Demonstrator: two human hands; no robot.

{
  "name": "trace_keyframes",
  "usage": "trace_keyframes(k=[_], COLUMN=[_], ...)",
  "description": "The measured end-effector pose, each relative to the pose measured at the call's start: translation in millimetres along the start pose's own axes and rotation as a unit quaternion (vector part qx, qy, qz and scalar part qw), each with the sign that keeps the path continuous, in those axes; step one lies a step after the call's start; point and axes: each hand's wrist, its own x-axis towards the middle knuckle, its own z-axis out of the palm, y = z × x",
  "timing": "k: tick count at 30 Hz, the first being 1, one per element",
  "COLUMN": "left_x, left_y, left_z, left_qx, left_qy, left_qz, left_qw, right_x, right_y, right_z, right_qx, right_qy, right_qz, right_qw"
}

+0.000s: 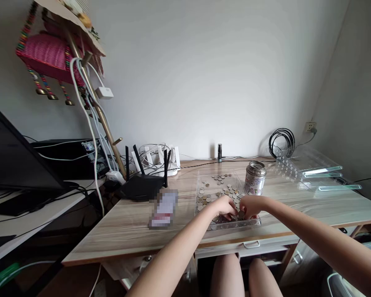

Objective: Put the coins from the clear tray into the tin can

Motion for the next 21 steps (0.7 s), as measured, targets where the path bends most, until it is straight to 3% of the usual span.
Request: trace_keyframes(k=[2,4,6,9,11,15,21], left_x=[0,4,10,23,30,38,45], left_y=[-2,-3,-2,2,6,15,13], left_z=[-13.1,-25.4,-34.1,-39.8,-42.3,-53.1,-73.5], left_qx=[-0.153,-0.308,-0.381,-0.394,-0.412,-0.439,-0.436], left_qy=[0.035,0.060,0.071,0.056,0.007,-0.085,-0.077], left_qz=[0.004,0.002,-0.011,-0.047,-0.058,-0.033,-0.009], left_qw=[0.988,0.949,0.922,0.916,0.909,0.894,0.897], right_x=[2,4,7,14,22,40,56], right_y=[7,11,10,-2,-12,-24,-25], right_z=[-3,-11,-25,-48,-60,-70,-69], right_qx=[0.042,0.115,0.197,0.268,0.273,0.193,0.098], right_qy=[0.011,0.033,0.075,0.155,0.205,0.280,0.373], right_qz=[-0.026,-0.060,-0.097,-0.139,-0.148,-0.124,-0.124], right_qw=[0.999,0.991,0.973,0.941,0.928,0.932,0.914])
